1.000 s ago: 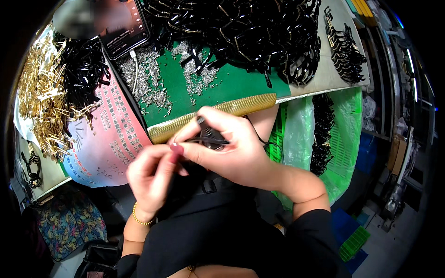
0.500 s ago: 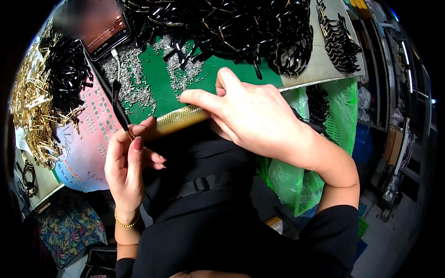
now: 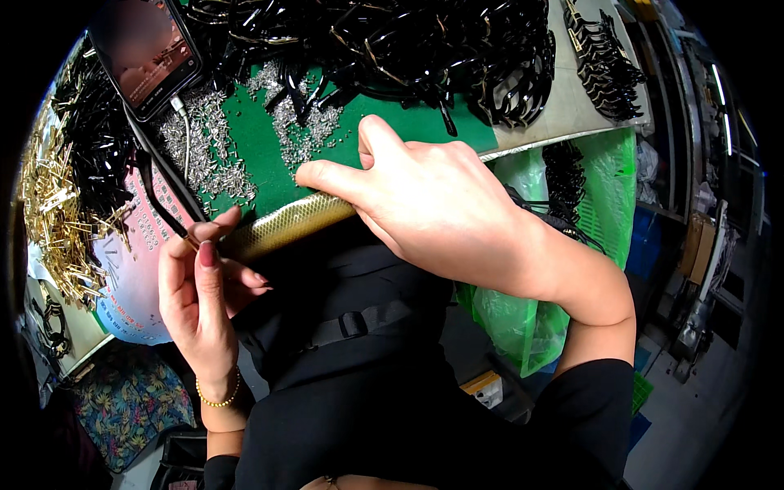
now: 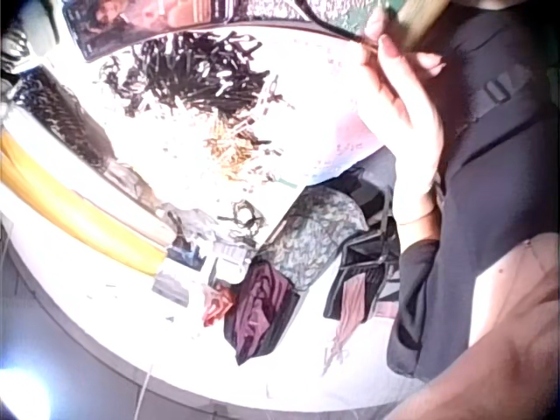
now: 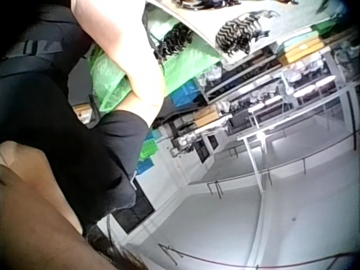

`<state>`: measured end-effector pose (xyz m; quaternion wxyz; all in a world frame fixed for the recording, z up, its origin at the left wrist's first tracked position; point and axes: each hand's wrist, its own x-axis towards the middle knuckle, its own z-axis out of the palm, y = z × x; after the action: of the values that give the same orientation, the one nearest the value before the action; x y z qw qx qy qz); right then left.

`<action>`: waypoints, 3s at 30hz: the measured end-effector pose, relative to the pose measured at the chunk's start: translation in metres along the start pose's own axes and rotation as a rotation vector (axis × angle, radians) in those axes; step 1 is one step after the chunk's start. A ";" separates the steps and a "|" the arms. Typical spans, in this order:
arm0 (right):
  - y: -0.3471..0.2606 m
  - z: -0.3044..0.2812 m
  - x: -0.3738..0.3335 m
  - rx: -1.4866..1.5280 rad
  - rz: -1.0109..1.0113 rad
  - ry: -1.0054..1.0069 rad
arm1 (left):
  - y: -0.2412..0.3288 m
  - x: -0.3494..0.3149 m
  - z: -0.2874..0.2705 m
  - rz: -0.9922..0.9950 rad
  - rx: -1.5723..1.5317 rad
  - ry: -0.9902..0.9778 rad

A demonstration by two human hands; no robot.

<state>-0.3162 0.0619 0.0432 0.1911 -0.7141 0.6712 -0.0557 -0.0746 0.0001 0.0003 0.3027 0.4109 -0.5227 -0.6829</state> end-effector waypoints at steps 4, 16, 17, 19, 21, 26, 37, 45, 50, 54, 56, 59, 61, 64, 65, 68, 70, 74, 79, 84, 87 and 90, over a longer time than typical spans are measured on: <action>-0.002 -0.002 0.000 -0.017 0.020 -0.003 | 0.000 -0.005 -0.003 -0.014 -0.026 0.012; -0.009 -0.009 0.009 -0.003 0.008 -0.150 | 0.005 0.003 -0.007 -0.096 0.096 0.045; -0.011 -0.008 0.009 0.065 0.010 -0.163 | 0.004 0.003 -0.008 -0.090 0.104 0.027; -0.019 -0.008 0.013 0.343 -0.006 -0.208 | 0.004 0.005 -0.009 -0.061 0.125 0.016; -0.032 -0.009 0.028 0.902 0.111 -0.347 | 0.000 0.006 -0.009 -0.007 0.172 0.019; -0.046 -0.024 0.038 1.325 0.379 -0.655 | -0.006 0.007 -0.007 0.096 0.245 0.022; -0.047 -0.033 0.039 1.425 0.568 -0.672 | -0.025 0.016 -0.015 0.821 0.905 0.124; -0.070 -0.004 0.069 0.375 -0.189 -0.061 | 0.002 0.001 -0.070 0.490 0.412 0.521; -0.106 0.026 0.159 0.030 -0.484 0.319 | 0.024 0.040 -0.120 0.417 0.964 0.518; -0.115 0.035 0.173 0.041 -0.370 0.230 | 0.021 0.039 -0.116 0.366 0.966 0.484; -0.111 0.023 0.163 0.060 -0.241 0.065 | 0.021 0.030 -0.119 0.290 0.856 0.440; -0.096 0.006 0.148 0.281 -0.221 -0.038 | 0.019 0.028 -0.119 0.296 0.744 0.435; -0.094 -0.007 0.138 0.437 -0.123 -0.149 | 0.018 0.029 -0.121 0.376 0.810 0.430; -0.085 -0.009 0.106 0.747 -0.094 -0.067 | 0.021 0.035 -0.121 0.408 0.949 0.391; -0.087 -0.021 0.094 0.841 -0.025 -0.161 | 0.025 0.034 -0.122 0.365 0.985 0.390; -0.063 -0.020 0.061 0.900 -0.055 -0.097 | 0.024 0.040 -0.120 0.462 0.997 0.383; -0.066 -0.037 0.040 1.088 0.268 -0.241 | 0.026 0.039 -0.123 0.444 1.055 0.392; -0.034 -0.037 -0.002 1.258 0.345 -0.045 | 0.029 0.043 -0.125 0.474 1.132 0.322; 0.009 -0.019 -0.023 0.930 0.499 0.179 | 0.030 0.045 -0.123 0.560 1.149 0.318; 0.016 0.007 -0.015 0.471 0.367 0.317 | 0.031 0.037 -0.116 0.450 1.230 0.376; 0.019 0.013 -0.014 0.388 0.344 0.358 | 0.037 0.022 -0.119 0.428 1.278 0.411; 0.016 0.012 -0.012 0.373 0.349 0.337 | 0.039 0.007 -0.124 0.406 1.241 0.396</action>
<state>-0.3284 0.0755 0.0288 0.2114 -0.5215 0.7841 -0.2619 0.0305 -0.0744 0.0212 0.2231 0.5196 -0.8189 -0.0983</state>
